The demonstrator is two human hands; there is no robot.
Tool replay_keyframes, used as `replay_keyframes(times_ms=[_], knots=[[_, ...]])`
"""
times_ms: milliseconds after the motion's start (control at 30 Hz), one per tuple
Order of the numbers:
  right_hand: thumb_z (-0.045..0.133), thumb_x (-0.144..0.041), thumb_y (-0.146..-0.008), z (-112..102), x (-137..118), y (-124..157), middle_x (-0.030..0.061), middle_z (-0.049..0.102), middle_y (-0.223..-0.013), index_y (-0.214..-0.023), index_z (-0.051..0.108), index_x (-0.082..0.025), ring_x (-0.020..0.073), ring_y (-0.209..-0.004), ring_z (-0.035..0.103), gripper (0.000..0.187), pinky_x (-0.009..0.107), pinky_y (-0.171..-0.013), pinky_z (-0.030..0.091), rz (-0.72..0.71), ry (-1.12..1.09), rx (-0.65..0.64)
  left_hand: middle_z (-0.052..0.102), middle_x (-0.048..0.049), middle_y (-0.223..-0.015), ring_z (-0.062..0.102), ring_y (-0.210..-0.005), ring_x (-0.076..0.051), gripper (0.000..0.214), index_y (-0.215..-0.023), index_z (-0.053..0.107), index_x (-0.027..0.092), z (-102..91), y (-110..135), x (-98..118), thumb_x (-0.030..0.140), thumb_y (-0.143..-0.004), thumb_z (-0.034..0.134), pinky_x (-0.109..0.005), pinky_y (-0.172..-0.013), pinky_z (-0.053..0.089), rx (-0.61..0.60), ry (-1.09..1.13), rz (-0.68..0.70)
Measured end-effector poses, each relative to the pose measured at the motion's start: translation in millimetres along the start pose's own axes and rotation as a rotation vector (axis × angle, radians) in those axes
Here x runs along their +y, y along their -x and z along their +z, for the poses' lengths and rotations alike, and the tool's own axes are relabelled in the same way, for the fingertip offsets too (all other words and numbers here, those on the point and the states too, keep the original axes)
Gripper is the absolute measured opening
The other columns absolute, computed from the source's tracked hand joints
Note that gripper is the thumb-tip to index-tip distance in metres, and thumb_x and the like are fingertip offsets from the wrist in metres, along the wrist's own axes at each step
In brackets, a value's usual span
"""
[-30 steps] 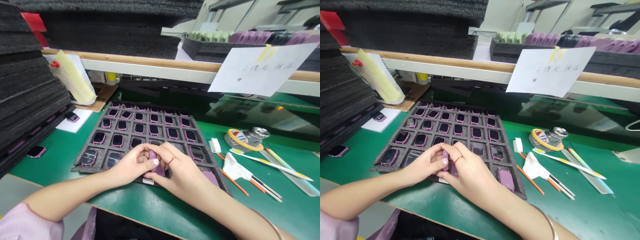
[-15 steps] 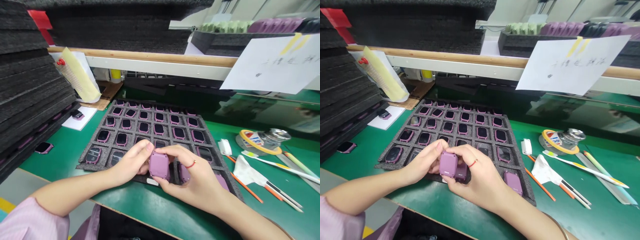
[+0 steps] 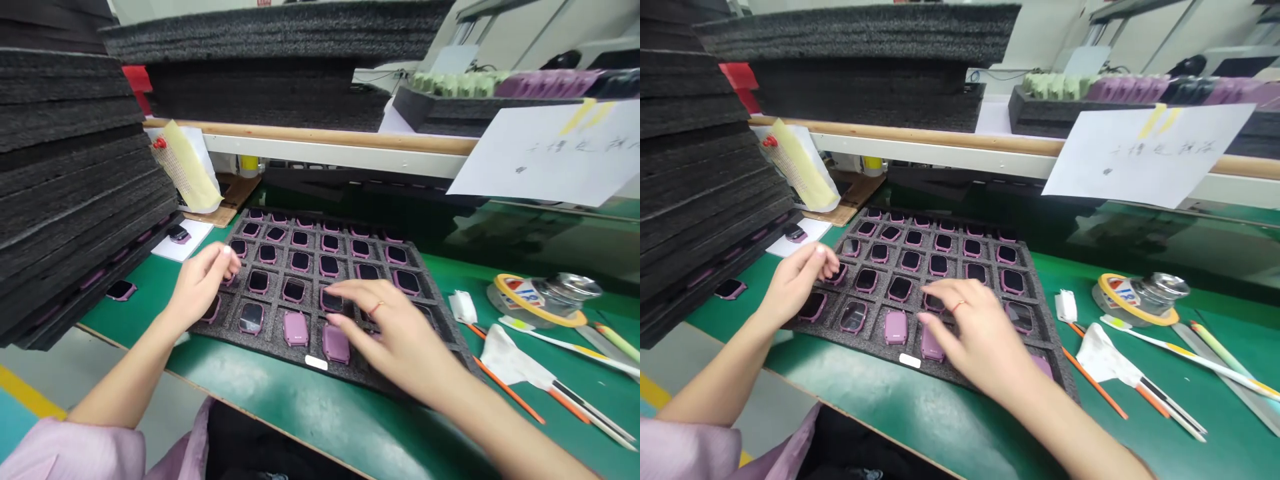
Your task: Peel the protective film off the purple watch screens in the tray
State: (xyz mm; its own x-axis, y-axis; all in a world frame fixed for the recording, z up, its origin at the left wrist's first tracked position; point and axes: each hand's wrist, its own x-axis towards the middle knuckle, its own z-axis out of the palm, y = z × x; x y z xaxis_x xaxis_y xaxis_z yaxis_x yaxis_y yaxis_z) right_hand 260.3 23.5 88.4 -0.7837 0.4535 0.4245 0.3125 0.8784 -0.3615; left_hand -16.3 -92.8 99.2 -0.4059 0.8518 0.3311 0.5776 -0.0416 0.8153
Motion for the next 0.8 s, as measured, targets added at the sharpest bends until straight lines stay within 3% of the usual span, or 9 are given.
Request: replay_keyframes(times_ms=[67,133,233,333,500,600,700,800], knots=[[0.05,-0.033,-0.099,-22,23,6,0.0126,0.076,-0.111,-0.114,0.069,-0.017,0.0307,-0.104,0.07,0.029,0.055,-0.094,0.055,0.047,0.112,-0.034,0.067,-0.0038,-0.077,0.06,-0.082,-0.021,0.045,-0.072,0.064,0.021,-19.6,10,-11,0.047,-0.101,0.044,-0.034,-0.083,0.043,-0.085,-0.438,0.05],[0.051,-0.028,-0.095,-40,50,13,0.0125,0.077,-0.108,-0.109,0.072,-0.017,0.0332,-0.101,0.072,0.028,0.055,-0.091,0.056,0.125,0.254,-0.156,0.07,-0.0064,-0.082,0.059,-0.088,-0.026,0.045,-0.073,0.067,0.021,-34.8,19,-21,0.051,-0.099,0.045,-0.04,-0.091,0.041,-0.171,-0.691,0.099],[0.056,-0.016,-0.083,-55,82,21,0.0108,0.078,-0.107,-0.106,0.075,-0.019,0.0323,-0.098,0.074,0.03,0.05,-0.088,0.059,0.197,0.344,-0.39,0.068,-0.0081,-0.097,0.059,-0.097,-0.027,0.041,-0.088,0.069,0.021,-47.6,26,-32,0.053,-0.098,0.046,-0.04,-0.094,0.042,-0.316,-0.701,0.095],[0.058,-0.013,-0.078,-56,94,23,0.0108,0.075,-0.116,-0.114,0.072,-0.017,0.028,-0.103,0.073,0.039,0.042,-0.09,0.06,0.26,0.274,-0.5,0.067,-0.0072,-0.103,0.06,-0.103,-0.028,0.038,-0.094,0.067,0.023,-55.4,26,-33,0.059,-0.092,0.054,-0.036,-0.091,0.044,-0.379,-0.641,0.029],[0.056,-0.009,-0.078,-49,83,18,0.0156,0.072,-0.113,-0.12,0.068,-0.011,0.0253,-0.097,0.074,0.044,0.033,-0.082,0.059,0.356,0.356,-0.55,0.069,-0.002,-0.078,0.062,-0.073,-0.022,0.041,-0.088,0.069,0.024,-67.9,19,-14,0.064,-0.083,0.063,-0.029,-0.068,0.044,-0.534,-0.576,-0.167],[0.058,-0.01,-0.074,-53,73,12,0.0171,0.073,-0.102,-0.114,0.069,-0.007,0.029,-0.089,0.073,0.042,0.036,-0.077,0.057,0.38,0.421,-0.572,0.067,0.0,-0.069,0.058,-0.063,-0.02,0.041,-0.091,0.072,0.025,-60.0,17,-1,0.064,-0.085,0.062,-0.027,-0.06,0.04,-0.482,-0.526,-0.171],[0.059,-0.014,-0.073,-56,61,1,0.0146,0.072,-0.107,-0.112,0.069,-0.012,0.0296,-0.097,0.071,0.04,0.037,-0.083,0.056,0.336,0.415,-0.517,0.068,-0.0007,-0.073,0.058,-0.064,-0.019,0.041,-0.096,0.074,0.025,-35.3,18,7,0.062,-0.088,0.058,-0.027,-0.06,0.04,-0.407,-0.46,-0.129],[0.059,-0.016,-0.077,-49,49,-11,0.0119,0.07,-0.123,-0.119,0.066,-0.016,0.0289,-0.114,0.067,0.043,0.037,-0.095,0.053,0.283,0.354,-0.51,0.07,-0.0039,-0.092,0.064,-0.084,-0.022,0.036,-0.1,0.076,0.025,-9.6,19,11,0.052,-0.094,0.053,-0.031,-0.077,0.046,-0.518,-0.475,-0.03]])
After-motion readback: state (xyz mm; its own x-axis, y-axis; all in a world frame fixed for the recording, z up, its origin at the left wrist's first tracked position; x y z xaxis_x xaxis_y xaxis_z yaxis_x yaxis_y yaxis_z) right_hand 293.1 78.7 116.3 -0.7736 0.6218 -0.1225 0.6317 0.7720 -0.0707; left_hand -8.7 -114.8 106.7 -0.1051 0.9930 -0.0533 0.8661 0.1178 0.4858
